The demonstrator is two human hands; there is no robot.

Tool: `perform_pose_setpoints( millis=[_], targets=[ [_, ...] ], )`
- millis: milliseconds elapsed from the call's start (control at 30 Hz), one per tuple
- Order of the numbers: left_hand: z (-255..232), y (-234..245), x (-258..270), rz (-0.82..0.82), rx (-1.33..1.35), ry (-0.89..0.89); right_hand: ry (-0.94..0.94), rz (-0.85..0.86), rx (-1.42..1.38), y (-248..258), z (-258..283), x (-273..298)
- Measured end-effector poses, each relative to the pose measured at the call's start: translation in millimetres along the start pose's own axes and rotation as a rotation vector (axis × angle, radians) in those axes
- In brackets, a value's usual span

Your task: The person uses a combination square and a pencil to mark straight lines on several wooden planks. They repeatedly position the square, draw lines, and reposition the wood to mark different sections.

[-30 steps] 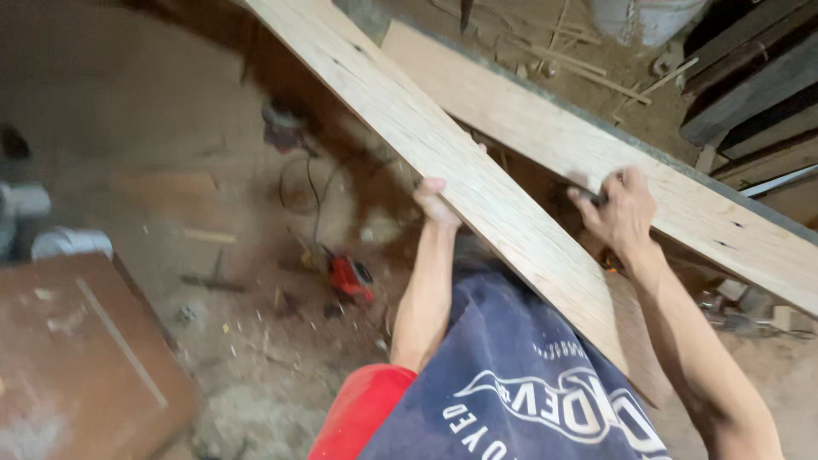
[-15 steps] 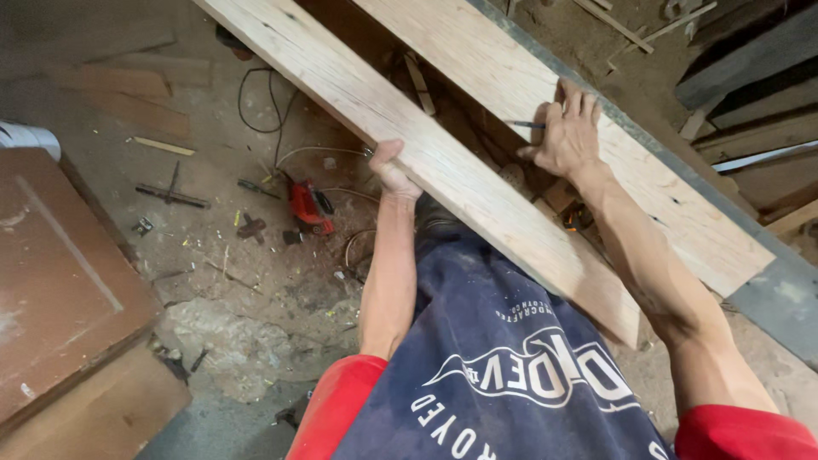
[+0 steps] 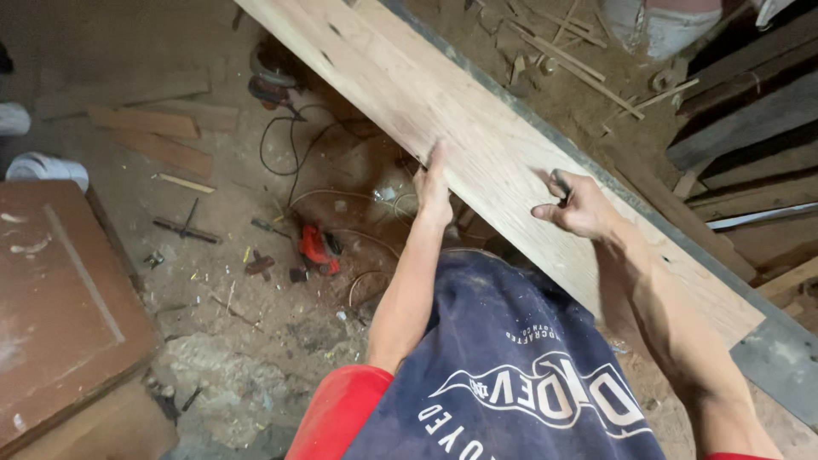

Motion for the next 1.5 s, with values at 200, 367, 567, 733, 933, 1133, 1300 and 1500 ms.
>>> perform_pose_setpoints(
  millis=[200, 367, 567, 733, 933, 1133, 1300, 1500],
  targets=[
    [7.5, 15.1, -14.3, 0.17, 0.081, -0.146, -0.279, -0.027, -0.114, -11.5, -10.6, -18.4],
    [-7.4, 20.0, 16.0, -0.061, -0.233, -0.136, 0.009, -0.225, 0.582, -10.1, -3.0, -43.6],
    [-7.5, 31.9, 29.1, -0.307, -0.587, -0.035, -0.217, -0.051, 0.701, -14.8, -10.1, -64.2],
    [15.6, 31.9, 24.1, -0.351, -0.743, 0.066, -0.352, 0.141, 0.571, 9.3, -32.8, -69.9],
    [50.9, -22.3, 8.2, -0.272, -0.695, 0.191, -0.128, 0.143, -0.206, 50.6, -43.9, -69.3],
    [67.9, -74.5, -10.5, -0.216, -0.798, 0.212, -0.265, 0.128, 0.326, 45.0, -45.0, -69.3],
    [74.8, -109.5, -18.6, -0.213, -0.882, 0.185, -0.264, -0.043, 0.248, 70.6, -69.1, -66.0],
    [84.9, -123.7, -29.4, -0.102, -0.815, 0.154, -0.232, -0.137, 0.404, 49.3, -70.7, -53.1]
  ],
)
Point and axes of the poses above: each hand's wrist, its own x-axis away from the middle knuckle, its own y-axis out of the back of the hand, z = x × y, the point moved 1 cm from there along -x, towards the middle knuckle, and after that the axes turned 9 degrees about z, right-handed, at the moved point
